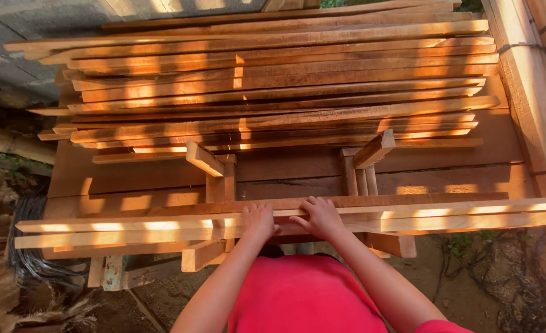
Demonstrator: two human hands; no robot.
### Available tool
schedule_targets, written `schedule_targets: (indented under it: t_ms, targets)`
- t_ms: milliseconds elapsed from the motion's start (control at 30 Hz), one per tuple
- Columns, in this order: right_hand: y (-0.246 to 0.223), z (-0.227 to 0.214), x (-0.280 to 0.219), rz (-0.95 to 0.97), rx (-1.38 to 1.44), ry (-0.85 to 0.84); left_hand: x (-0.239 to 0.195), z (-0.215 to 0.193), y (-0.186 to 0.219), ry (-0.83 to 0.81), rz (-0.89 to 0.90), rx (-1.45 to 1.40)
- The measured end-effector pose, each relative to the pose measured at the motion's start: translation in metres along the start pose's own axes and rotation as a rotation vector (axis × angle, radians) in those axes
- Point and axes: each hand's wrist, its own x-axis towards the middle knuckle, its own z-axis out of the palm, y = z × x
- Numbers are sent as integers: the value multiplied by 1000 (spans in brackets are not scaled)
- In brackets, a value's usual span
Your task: The person stacks long, thin wooden planks on a wooden workbench. They pick up individual planks from a pile and place them neatly on top of others, aligning them carefully. The person occasionally lifts a bundle of tied planks to adjust the stack.
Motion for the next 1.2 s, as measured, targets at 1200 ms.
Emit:
schedule_targets:
  t_ms: [1200]
  targets:
    - [21,47,-15,-160,-112,122,-23,13,-20,230,222,69]
